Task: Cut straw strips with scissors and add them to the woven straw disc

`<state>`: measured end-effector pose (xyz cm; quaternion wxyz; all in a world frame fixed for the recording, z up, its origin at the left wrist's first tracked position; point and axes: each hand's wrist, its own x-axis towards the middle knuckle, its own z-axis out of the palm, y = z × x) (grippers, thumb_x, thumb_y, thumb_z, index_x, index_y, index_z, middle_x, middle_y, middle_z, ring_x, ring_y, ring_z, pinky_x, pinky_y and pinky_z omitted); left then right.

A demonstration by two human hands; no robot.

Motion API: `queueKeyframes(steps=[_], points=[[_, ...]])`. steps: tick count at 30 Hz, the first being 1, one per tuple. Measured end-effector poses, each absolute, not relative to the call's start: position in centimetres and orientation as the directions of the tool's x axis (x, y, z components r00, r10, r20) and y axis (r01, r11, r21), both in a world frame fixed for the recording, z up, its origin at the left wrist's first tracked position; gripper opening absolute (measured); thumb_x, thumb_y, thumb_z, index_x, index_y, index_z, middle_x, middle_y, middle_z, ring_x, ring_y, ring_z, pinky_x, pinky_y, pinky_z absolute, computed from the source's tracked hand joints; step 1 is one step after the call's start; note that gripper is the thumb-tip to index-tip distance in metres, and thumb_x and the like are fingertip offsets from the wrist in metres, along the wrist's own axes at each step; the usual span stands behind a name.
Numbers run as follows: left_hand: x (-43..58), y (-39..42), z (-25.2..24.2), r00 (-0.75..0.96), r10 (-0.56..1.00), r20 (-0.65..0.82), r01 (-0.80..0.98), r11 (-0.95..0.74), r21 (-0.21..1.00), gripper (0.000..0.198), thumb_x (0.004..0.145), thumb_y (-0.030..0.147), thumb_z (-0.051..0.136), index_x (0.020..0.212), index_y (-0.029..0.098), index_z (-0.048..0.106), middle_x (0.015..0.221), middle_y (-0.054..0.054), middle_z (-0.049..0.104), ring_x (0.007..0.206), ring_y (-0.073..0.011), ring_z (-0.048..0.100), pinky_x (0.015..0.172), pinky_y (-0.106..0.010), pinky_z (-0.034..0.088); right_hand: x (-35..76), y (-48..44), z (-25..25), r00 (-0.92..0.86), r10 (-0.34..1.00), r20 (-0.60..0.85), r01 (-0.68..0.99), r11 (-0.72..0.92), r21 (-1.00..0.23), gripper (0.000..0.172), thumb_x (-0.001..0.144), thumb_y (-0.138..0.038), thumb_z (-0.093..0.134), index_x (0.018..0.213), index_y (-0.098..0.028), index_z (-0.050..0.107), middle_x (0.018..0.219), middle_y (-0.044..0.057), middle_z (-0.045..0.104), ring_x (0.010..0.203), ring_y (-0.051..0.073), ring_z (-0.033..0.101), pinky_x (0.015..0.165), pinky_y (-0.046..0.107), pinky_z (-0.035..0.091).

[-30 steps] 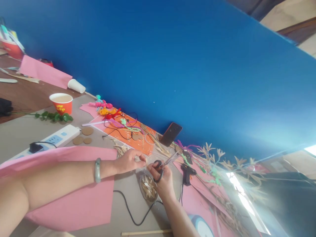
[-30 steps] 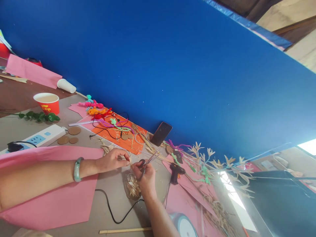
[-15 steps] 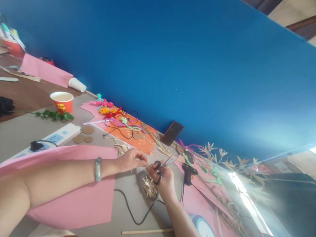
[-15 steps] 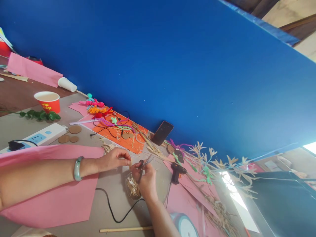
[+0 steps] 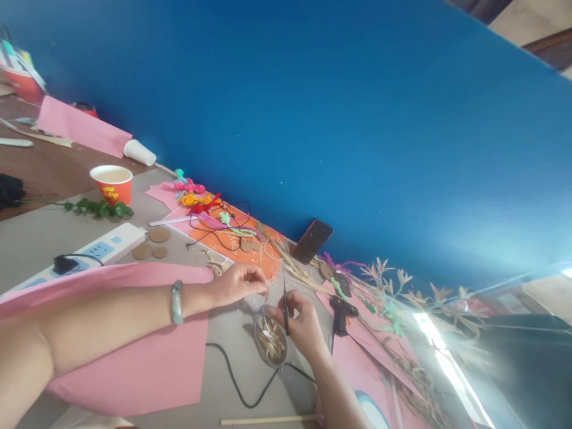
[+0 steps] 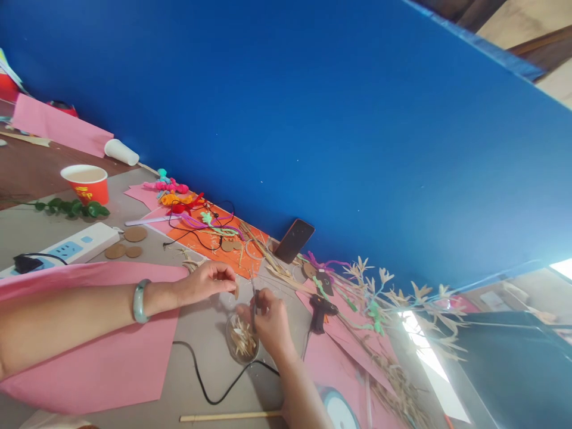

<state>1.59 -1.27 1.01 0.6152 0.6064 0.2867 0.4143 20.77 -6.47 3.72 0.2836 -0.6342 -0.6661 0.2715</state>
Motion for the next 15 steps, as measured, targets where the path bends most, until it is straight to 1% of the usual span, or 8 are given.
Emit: queueKeyframes(steps=[2, 4, 10, 15], points=[[1.5, -1.3, 1.3, 0.481, 0.865, 0.146, -0.21, -0.048, 0.977, 0.01, 0.074, 0.023, 0.063, 0.075, 0.013, 0.061, 0.073, -0.004, 0.069, 0.073, -0.0143, 0.064, 0.073, -0.026, 0.047, 21.1, -6.3, 3.6, -0.054, 0.998, 0.037, 0.726, 0.065, -0.685, 0.022, 0.061, -0.034, 0.07, 0.059, -0.019, 0.054, 0.054, -0.004, 0.049, 0.056, 0.012, 0.041, 0.055, 0.024, 0.031], [1.5, -1.3, 1.6, 0.465, 0.874, 0.136, -0.235, -0.026, 0.972, 0.011, 0.074, 0.023, 0.064, 0.075, 0.013, 0.059, 0.072, -0.004, 0.068, 0.073, -0.0148, 0.064, 0.072, -0.027, 0.048, 21.4, -6.3, 3.4, -0.073, 0.996, 0.049, 0.737, 0.087, -0.67, 0.022, 0.06, -0.033, 0.07, 0.057, -0.019, 0.054, 0.054, -0.004, 0.05, 0.055, 0.012, 0.04, 0.055, 0.024, 0.031], [1.6, -1.1, 1.4, 0.448, 0.885, 0.125, -0.245, -0.013, 0.969, 0.009, 0.073, 0.019, 0.063, 0.076, 0.014, 0.057, 0.071, -0.003, 0.068, 0.074, -0.0157, 0.066, 0.074, -0.029, 0.049, 21.7, -6.4, 2.8, -0.103, 0.993, 0.056, 0.716, 0.113, -0.689, 0.02, 0.059, -0.034, 0.069, 0.054, -0.02, 0.055, 0.05, -0.004, 0.05, 0.053, 0.011, 0.038, 0.052, 0.023, 0.029], [1.7, -0.9, 0.9, 0.453, 0.88, 0.141, -0.282, -0.009, 0.959, 0.007, 0.074, 0.019, 0.062, 0.077, 0.014, 0.058, 0.074, -0.002, 0.068, 0.076, -0.0162, 0.067, 0.077, -0.03, 0.05, 21.8, -6.4, 2.4, -0.135, 0.991, 0.007, 0.732, 0.105, -0.673, 0.023, 0.058, -0.032, 0.069, 0.052, -0.019, 0.051, 0.046, -0.006, 0.042, 0.049, 0.009, 0.034, 0.046, 0.022, 0.024]])
